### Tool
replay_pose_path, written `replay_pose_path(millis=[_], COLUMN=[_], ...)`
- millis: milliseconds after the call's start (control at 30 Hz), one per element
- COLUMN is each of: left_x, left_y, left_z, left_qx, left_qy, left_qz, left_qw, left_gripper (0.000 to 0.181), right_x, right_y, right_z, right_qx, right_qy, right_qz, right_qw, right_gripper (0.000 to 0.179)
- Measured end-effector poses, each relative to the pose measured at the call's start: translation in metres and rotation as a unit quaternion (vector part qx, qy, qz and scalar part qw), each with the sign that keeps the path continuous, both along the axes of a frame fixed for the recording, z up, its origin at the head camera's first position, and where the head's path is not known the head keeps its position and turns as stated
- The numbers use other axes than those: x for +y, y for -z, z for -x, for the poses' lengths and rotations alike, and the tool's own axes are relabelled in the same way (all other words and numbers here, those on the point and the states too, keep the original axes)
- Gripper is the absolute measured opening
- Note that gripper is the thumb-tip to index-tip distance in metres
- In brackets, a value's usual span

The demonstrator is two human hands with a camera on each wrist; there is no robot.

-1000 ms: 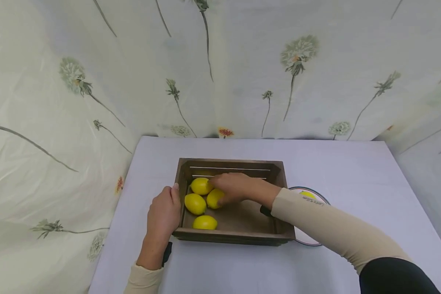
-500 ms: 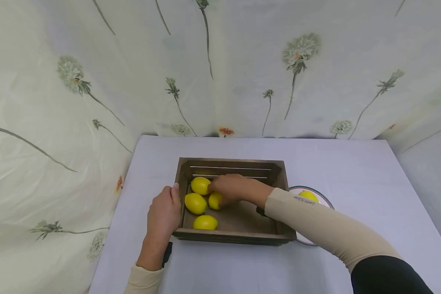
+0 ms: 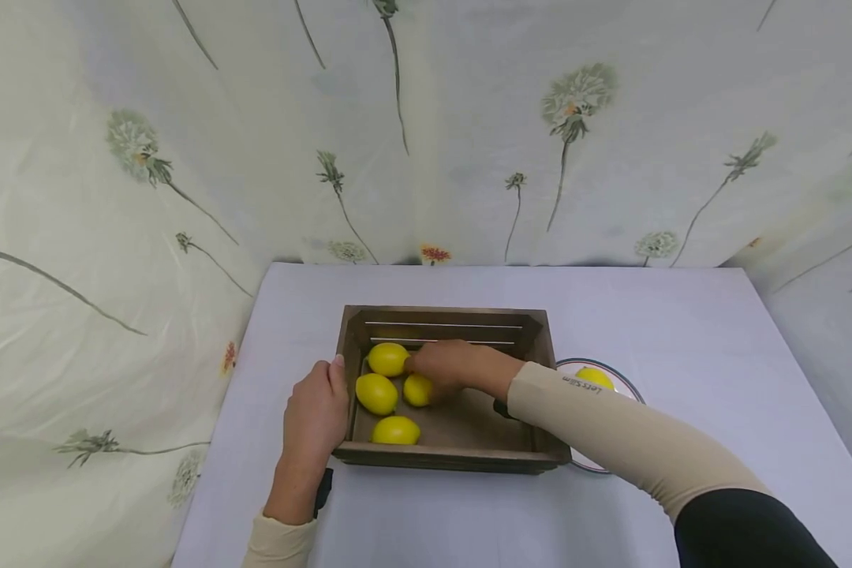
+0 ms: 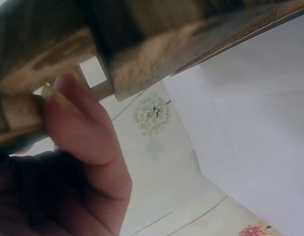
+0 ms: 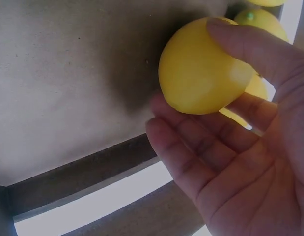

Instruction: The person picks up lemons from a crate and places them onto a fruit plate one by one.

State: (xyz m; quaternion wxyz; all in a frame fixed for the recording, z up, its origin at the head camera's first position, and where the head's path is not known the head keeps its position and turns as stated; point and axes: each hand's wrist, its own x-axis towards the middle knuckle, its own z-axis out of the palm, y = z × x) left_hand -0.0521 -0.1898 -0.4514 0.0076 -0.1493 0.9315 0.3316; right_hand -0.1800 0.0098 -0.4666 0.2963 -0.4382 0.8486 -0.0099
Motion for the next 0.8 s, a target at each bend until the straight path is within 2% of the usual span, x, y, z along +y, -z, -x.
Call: replay_pose_path(millis=[167,400,600,800], left_x=[0.002,0.005,0.005,0.002], left_y=[-0.002,-0.002,-0.002,-0.001], left_z=[0.001,0.000,-0.003,-0.002], left_qx=[0.000,0.006,-0.003,-0.002], left_qy=[0.001,-0.003,-0.004,-0.004], left_qz=[-0.003,-0.004,-0.009,-0.010], left_qw=[1.0000,1.0000,0.9999,0.9999], left_gripper=[0.047,0.048,0.047,0.050], right_x=[0.003,0.011,0.024,0.038], right_y=[-0.004,-0.022,-0.037,-0.057], right_z=[0.002,0.001,-0.009,-0.020], right_qx=[-0.004,-0.019,-0.024,-0.015], right_qy=[0.005,0.025,0.022,0.021], right_qz=[-0.004,-0.008,0.038,0.082], right_qw=[1.0000,0.9995,0.9987,0.9963], right_gripper=[0.041,0.045,0.044,0.054])
